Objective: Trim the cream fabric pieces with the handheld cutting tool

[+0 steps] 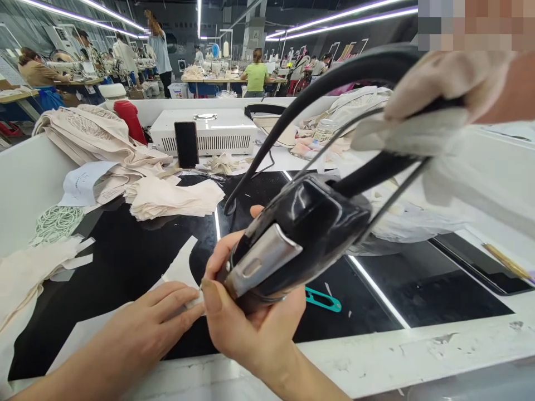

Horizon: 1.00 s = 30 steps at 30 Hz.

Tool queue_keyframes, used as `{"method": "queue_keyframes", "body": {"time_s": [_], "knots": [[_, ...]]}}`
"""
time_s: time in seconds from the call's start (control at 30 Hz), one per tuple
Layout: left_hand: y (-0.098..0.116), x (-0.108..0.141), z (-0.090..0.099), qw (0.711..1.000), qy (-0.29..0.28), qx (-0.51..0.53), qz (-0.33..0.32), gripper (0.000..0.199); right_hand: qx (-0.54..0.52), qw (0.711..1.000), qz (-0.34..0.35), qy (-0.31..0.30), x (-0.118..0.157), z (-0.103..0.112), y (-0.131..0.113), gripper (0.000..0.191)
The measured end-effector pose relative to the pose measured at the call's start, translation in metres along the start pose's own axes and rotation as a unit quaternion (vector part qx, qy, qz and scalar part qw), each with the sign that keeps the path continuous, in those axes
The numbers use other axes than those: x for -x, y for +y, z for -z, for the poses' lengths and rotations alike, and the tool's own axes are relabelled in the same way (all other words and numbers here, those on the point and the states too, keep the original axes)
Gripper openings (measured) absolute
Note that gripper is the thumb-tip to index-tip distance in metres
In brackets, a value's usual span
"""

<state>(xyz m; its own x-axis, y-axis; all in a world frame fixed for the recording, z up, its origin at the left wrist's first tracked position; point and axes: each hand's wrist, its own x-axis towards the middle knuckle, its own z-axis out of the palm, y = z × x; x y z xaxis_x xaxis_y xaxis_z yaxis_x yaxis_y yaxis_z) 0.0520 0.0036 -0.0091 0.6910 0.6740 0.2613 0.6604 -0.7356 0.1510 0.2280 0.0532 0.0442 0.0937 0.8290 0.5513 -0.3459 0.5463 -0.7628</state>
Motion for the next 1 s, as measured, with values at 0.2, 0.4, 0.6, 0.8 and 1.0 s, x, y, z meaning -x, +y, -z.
{"method": "queue_keyframes", "body": {"time_s": [0.2,0.4,0.6,0.8,1.0], "knots": [[0.007,0.002,0.001,1.0,0.014,-0.014,0.01,0.047,-0.026,1.0,-0.016,0.006,-0.007,-0.001,-0.004,0.047],[0.011,0.0,0.0,1.0,0.024,-0.014,0.014,0.045,-0.034,0.999,-0.03,0.011,-0.01,-0.004,-0.003,0.058],[0.015,-0.001,0.001,0.998,0.056,-0.027,0.031,0.046,-0.02,0.999,-0.036,0.005,-0.007,-0.004,-0.005,0.047],[0.018,0.0,-0.001,0.996,0.078,-0.042,0.032,0.04,-0.032,0.999,-0.022,0.009,-0.011,-0.008,-0.002,0.053],[0.022,0.003,-0.006,0.994,0.079,-0.072,0.026,0.036,-0.032,0.999,-0.033,-0.003,-0.008,-0.009,0.0,0.034]]}}
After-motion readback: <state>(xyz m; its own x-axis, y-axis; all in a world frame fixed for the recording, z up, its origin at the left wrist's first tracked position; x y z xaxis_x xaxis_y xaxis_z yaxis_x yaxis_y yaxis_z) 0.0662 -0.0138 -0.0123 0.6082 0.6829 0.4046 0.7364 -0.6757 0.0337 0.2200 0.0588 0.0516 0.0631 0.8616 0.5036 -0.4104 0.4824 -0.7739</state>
